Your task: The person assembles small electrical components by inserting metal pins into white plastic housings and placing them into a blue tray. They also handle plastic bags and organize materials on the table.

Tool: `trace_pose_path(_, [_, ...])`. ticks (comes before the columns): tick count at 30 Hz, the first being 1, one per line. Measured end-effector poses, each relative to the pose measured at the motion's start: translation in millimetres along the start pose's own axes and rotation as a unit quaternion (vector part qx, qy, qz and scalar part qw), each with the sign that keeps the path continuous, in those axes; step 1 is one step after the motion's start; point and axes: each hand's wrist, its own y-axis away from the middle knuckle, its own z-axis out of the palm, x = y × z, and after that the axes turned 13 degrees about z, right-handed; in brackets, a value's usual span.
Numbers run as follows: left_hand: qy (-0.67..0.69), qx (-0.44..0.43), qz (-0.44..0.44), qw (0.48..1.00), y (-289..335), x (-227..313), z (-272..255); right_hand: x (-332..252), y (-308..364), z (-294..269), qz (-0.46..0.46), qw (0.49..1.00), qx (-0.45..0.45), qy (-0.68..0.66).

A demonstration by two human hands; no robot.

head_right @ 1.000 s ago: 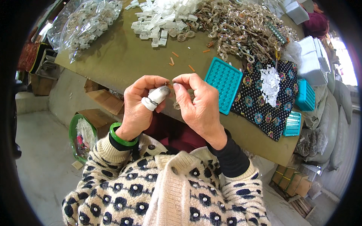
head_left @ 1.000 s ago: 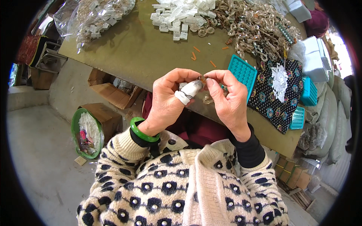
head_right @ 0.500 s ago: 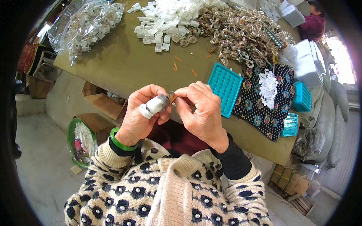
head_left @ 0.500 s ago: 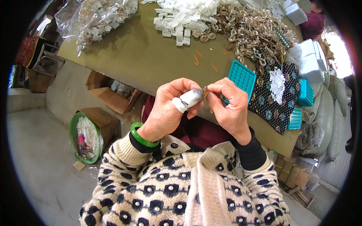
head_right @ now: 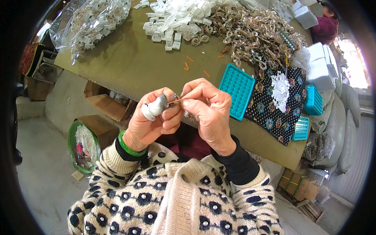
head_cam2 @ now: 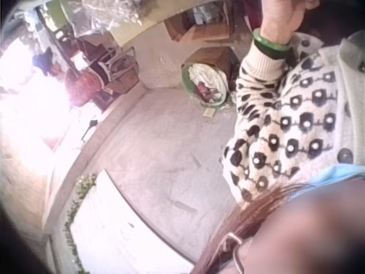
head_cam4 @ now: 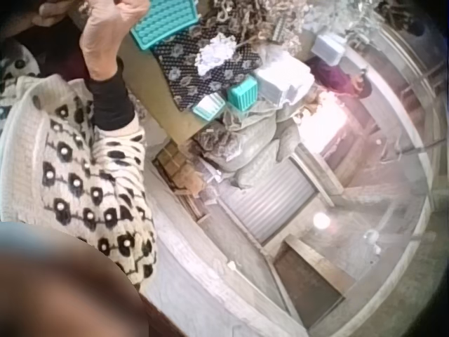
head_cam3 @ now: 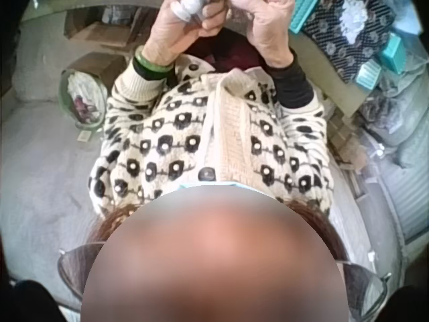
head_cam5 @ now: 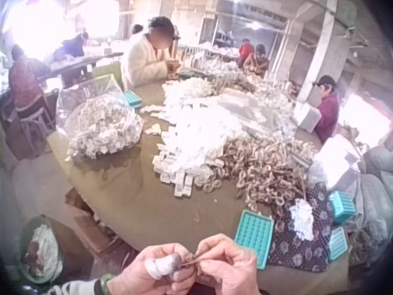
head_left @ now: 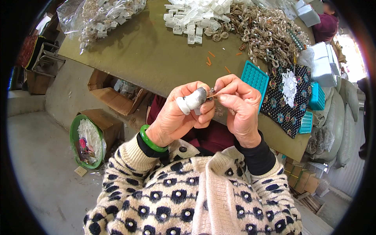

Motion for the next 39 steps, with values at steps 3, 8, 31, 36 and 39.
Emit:
trace_pose_path(3, [0.024,0.003,-0.011,1.000,-1,-1,-2,-1,-6,-2,-0.025,0.999,0.009,0.042])
trace_pose_path(8, [0.067,0.015,-0.011,0.998,-3,1,-2,-5,-5,-3,-0.085,0.976,0.003,0.201])
trace_pose_path(31, [-0.899,0.026,0.187,0.395,-119,44,-47,3,15,-28,0.092,0.992,-0.058,-0.067])
trace_pose_path(36, [-0.878,0.013,0.238,0.416,-121,34,-47,5,13,-29,0.093,0.993,-0.056,-0.043])
trace_pose_path(39, [-0.855,0.005,0.283,0.434,-122,36,-41,3,11,-30,0.083,0.994,-0.051,-0.059])
